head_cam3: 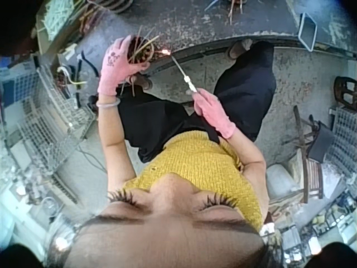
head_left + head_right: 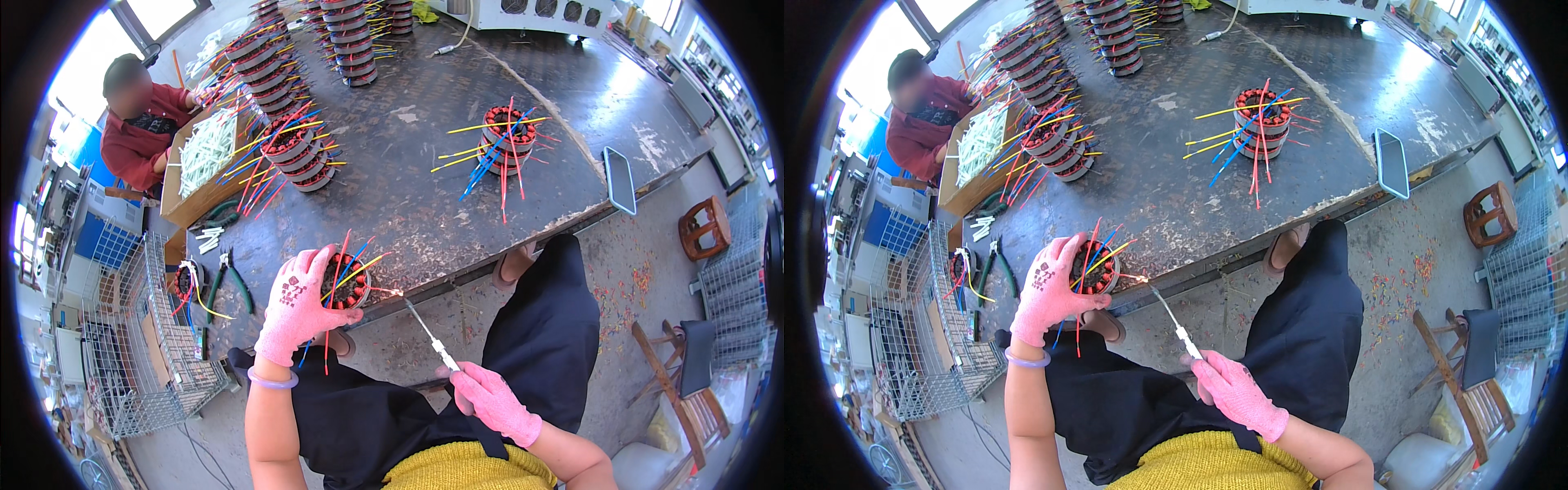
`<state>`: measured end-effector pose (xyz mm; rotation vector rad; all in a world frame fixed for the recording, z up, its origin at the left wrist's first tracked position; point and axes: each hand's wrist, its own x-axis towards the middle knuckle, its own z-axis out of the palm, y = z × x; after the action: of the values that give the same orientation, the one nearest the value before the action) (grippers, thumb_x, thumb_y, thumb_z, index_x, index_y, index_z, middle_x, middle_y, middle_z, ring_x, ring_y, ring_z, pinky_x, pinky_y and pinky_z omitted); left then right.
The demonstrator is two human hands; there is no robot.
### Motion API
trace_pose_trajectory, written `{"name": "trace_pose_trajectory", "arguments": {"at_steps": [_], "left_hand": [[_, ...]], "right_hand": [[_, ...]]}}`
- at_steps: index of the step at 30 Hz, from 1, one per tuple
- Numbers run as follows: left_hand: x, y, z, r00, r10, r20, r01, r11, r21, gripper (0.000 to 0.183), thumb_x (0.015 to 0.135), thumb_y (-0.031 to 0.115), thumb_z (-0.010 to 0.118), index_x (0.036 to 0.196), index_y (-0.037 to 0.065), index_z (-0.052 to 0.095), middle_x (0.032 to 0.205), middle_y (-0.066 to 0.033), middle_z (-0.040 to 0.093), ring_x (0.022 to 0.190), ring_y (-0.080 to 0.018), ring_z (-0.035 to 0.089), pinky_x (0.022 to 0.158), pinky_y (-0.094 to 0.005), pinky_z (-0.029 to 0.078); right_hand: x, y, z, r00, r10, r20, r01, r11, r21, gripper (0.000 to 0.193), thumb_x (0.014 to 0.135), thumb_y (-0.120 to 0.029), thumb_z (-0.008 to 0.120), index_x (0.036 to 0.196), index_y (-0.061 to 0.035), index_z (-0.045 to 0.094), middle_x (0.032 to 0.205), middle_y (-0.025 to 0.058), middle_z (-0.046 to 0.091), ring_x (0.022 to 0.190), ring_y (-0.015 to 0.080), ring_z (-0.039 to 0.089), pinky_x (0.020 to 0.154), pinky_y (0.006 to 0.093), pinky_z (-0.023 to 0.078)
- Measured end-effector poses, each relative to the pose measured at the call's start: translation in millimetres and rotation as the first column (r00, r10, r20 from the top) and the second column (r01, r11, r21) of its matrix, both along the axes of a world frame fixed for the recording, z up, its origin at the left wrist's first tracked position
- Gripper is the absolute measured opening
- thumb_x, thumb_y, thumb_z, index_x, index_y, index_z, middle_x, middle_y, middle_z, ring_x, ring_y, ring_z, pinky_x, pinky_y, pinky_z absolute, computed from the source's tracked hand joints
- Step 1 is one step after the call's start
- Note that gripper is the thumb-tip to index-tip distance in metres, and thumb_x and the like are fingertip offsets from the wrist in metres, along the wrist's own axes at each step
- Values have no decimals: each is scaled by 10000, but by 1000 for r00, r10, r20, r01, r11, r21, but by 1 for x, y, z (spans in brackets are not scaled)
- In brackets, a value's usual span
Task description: The person solders and manages wires on motor stators. They use a soldering iron to connect colorful wires to the stator ring, then place the finished components into stacks on a workbench.
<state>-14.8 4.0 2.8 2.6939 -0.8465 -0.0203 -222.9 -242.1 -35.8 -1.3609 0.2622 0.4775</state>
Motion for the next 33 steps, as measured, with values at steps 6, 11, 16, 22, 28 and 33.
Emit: {"name": "trace_pose_trajectory", "arguments": {"at_steps": [6,11,16,22,28,33], "left_hand": [[0,0,-1,1000,-2,3,2,1000,-4,957,562,388,888,1340,-5,493,1211,-158,572,1143,-358,557,1013,-435,427],[0,0,-1,1000,-6,2,6,1000,-3,955,565,391,887,1340,-4,493,1214,-159,571,1145,-359,556,1016,-435,425],[0,-1,1,1000,2,-12,-2,1000,0,962,566,390,888,1348,-5,491,1225,-158,569,1147,-360,555,1018,-433,424],[0,-1,0,1000,-5,-11,4,1000,-16,965,562,386,891,1350,-5,492,1231,-158,570,1148,-358,556,1017,-432,425],[1,0,-1,1000,-7,-6,7,1000,-9,961,556,380,893,1342,-4,497,1226,-157,573,1144,-357,559,1012,-428,428],[2,2,-3,1000,-14,4,14,1000,-23,964,549,374,896,1341,-4,498,1220,-156,574,1143,-356,560,1011,-428,428]], "right_hand": [[0,0,-1,999,-28,-25,28,999,15,312,1047,-196,445,1229,13,588,671,19,480,588,89,478,563,252,402],[-1,1,-3,999,-29,-21,30,999,32,331,1051,-229,448,1227,10,595,671,4,481,595,77,468,568,246,391],[-1,2,-1,993,-66,-99,74,994,80,335,1048,-240,455,1221,8,598,663,1,475,593,77,458,565,245,384],[-1,2,-2,994,-55,-94,62,996,71,341,1047,-247,456,1222,9,597,658,-5,480,596,72,452,565,245,379],[1,1,3,997,-43,-66,45,998,36,341,1047,-246,454,1218,12,596,654,0,479,593,77,455,565,250,381],[0,3,2,994,-58,-95,63,997,52,333,1045,-238,455,1212,12,599,651,4,483,591,81,458,568,252,387]]}}
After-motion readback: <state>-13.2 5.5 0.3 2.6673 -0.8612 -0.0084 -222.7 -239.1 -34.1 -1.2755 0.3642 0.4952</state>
